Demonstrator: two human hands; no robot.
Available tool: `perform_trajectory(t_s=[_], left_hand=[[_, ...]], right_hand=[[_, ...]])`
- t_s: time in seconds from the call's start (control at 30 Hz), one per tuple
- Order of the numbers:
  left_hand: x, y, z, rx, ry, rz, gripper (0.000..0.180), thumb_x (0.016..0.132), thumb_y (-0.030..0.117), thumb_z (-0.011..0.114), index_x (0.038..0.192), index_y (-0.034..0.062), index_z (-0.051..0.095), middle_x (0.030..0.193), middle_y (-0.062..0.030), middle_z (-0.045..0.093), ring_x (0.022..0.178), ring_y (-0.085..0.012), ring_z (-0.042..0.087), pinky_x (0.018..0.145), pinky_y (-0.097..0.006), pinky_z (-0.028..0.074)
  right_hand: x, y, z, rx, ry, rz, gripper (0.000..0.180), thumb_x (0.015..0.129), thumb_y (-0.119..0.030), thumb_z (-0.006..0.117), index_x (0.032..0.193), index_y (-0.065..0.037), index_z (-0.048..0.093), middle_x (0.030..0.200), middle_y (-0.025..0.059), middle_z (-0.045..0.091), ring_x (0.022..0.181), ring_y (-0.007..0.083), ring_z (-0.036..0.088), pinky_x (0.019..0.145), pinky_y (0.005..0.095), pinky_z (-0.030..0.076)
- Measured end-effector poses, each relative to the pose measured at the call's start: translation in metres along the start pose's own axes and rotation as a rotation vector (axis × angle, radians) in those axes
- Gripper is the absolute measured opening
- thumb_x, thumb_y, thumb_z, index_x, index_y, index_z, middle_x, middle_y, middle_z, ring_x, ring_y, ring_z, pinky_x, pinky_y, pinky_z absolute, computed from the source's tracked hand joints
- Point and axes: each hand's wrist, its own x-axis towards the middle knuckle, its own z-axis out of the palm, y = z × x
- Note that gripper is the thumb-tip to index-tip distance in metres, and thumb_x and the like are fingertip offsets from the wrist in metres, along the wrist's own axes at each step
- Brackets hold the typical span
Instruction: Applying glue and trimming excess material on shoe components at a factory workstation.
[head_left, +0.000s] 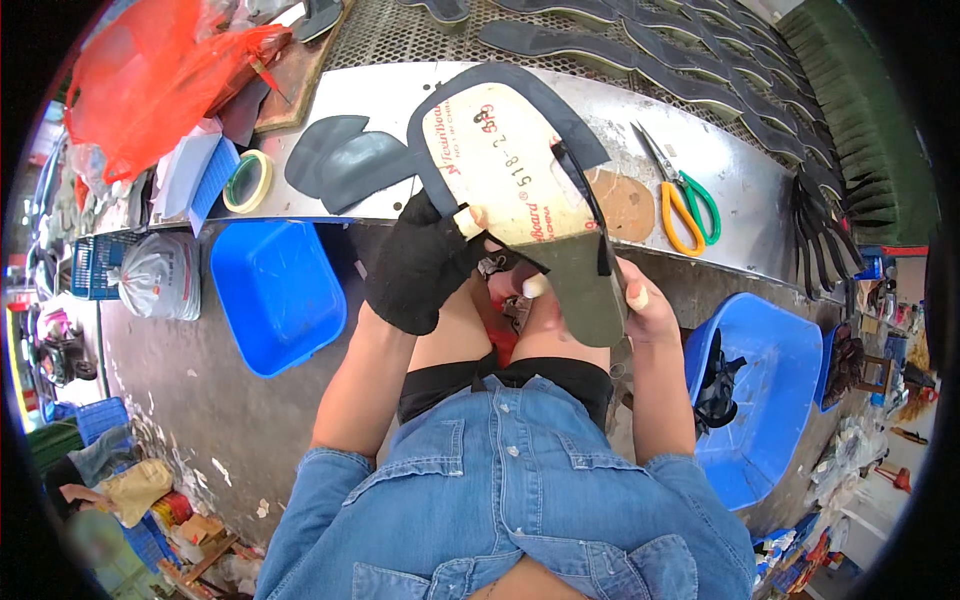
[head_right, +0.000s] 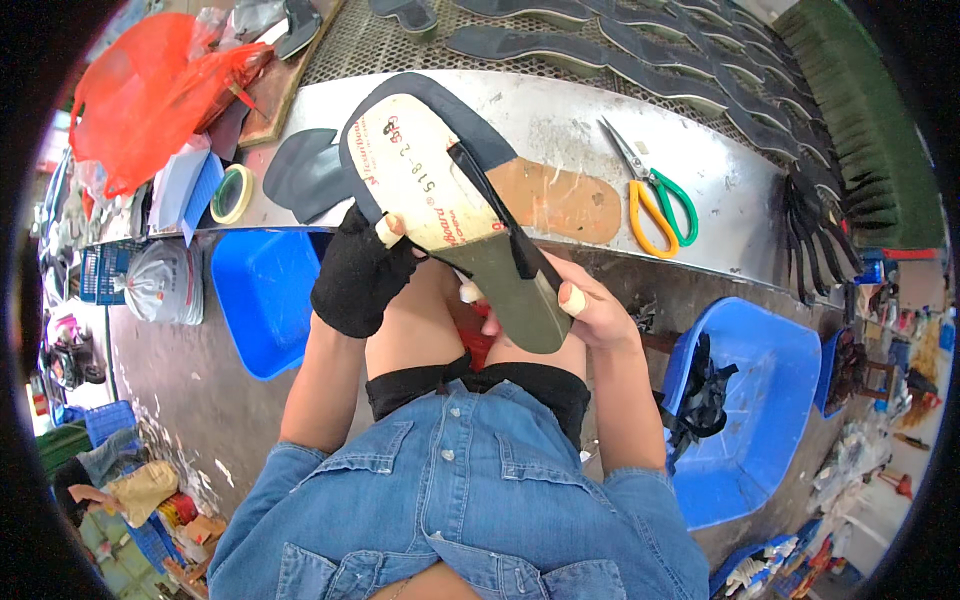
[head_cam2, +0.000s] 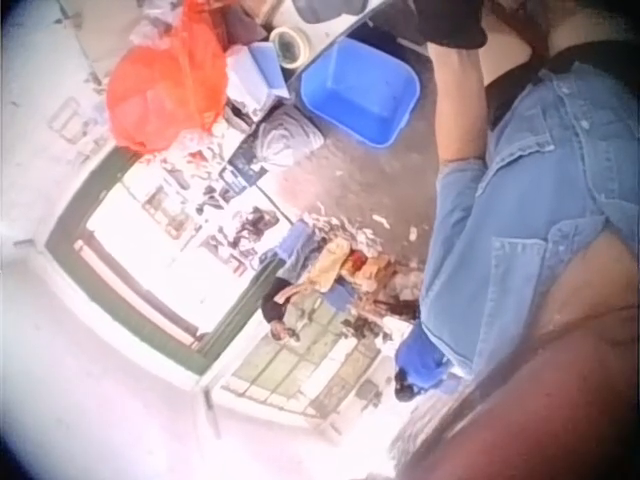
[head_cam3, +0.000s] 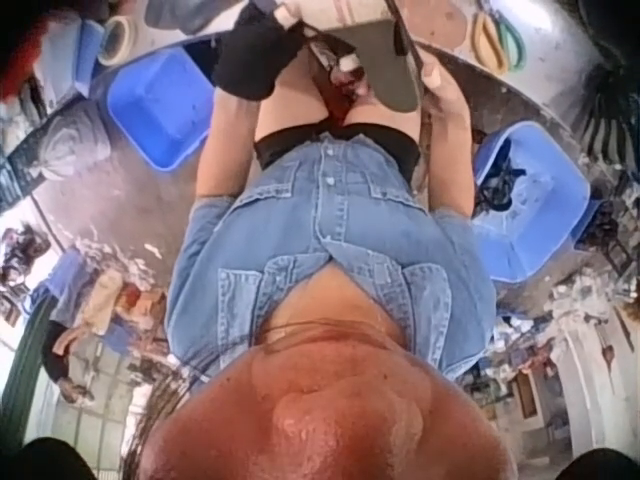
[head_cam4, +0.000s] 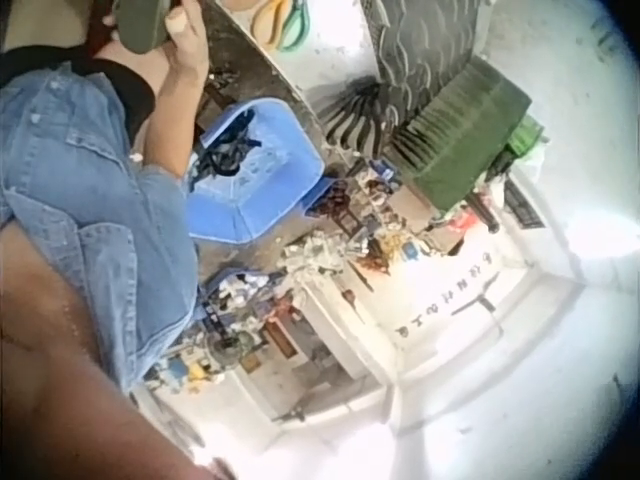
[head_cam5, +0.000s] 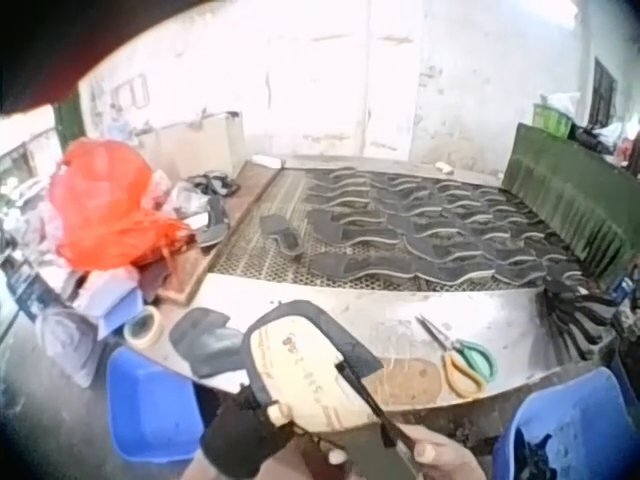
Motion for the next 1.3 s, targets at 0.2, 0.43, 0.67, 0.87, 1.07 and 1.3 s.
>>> perform_trajectory(t_s=[0.2, 0.43, 0.67, 0.87, 1.07, 1.3], left_hand=[[0.010, -0.007, 0.003, -0.057, -0.037, 0.023, 0.044, 0.092, 0.025, 0.056, 0.125, -0.0022, 0.046, 0.112, -0.0147, 0.059, 0.095, -0.0231, 0.062, 0.077, -0.032, 0.053], [0.007, 0.003, 0.015, -0.323, -0.092, -0.013, 0.052, 0.095, 0.039, 0.046, 0.124, -0.0033, 0.046, 0.109, -0.0158, 0.059, 0.091, -0.0241, 0.063, 0.076, -0.034, 0.055], [0.010, -0.006, 0.025, 0.104, -0.056, 0.007, 0.037, 0.087, 0.015, 0.062, 0.118, -0.0049, 0.052, 0.106, -0.0154, 0.062, 0.090, -0.0204, 0.063, 0.075, -0.031, 0.055], [0.022, -0.013, 0.011, 0.195, 0.020, -0.028, 0.032, 0.086, 0.012, 0.063, 0.113, -0.0045, 0.055, 0.099, -0.0126, 0.064, 0.085, -0.0190, 0.064, 0.071, -0.029, 0.056], [0.033, -0.040, 0.006, -0.218, -0.099, -0.117, 0.041, 0.090, 0.021, 0.058, 0.126, 0.0045, 0.045, 0.098, -0.0100, 0.061, 0.085, -0.0195, 0.063, 0.071, -0.032, 0.057], [0.037, -0.040, 0.044, 0.078, 0.019, -0.080, 0.030, 0.090, 0.013, 0.057, 0.114, -0.0034, 0.054, 0.100, -0.0117, 0.061, 0.087, -0.0198, 0.063, 0.073, -0.028, 0.055]], right_hand=[[-0.012, 0.012, -0.015, 0.221, 0.088, -0.047, 0.078, 0.085, -0.051, 0.051, 0.132, 0.009, 0.033, 0.102, 0.0351, 0.053, 0.064, 0.0246, 0.061, 0.042, 0.0291, 0.050], [-0.020, 0.019, -0.024, 0.242, 0.112, -0.047, 0.077, 0.085, -0.051, 0.049, 0.131, 0.009, 0.035, 0.099, 0.0362, 0.052, 0.058, 0.0242, 0.059, 0.033, 0.0273, 0.044], [-0.023, 0.024, -0.026, 0.383, 0.180, -0.083, 0.073, 0.086, -0.048, 0.046, 0.127, 0.012, 0.037, 0.097, 0.0354, 0.054, 0.055, 0.0234, 0.057, 0.028, 0.0260, 0.038], [-0.017, 0.007, -0.003, 0.083, 0.283, -0.190, 0.071, 0.083, -0.047, 0.047, 0.125, 0.011, 0.041, 0.097, 0.0322, 0.057, 0.058, 0.0241, 0.060, 0.040, 0.0302, 0.049], [-0.025, -0.024, 0.008, -0.669, 0.651, -0.271, 0.057, 0.073, -0.024, 0.063, 0.121, 0.005, 0.051, 0.108, 0.0141, 0.062, 0.090, 0.0183, 0.063, 0.074, 0.0268, 0.050], [-0.015, -0.035, 0.024, -1.613, 0.781, -0.358, 0.058, 0.060, -0.016, 0.073, 0.112, 0.001, 0.056, 0.093, 0.0151, 0.060, 0.084, 0.0314, 0.060, 0.077, 0.0367, 0.048]])
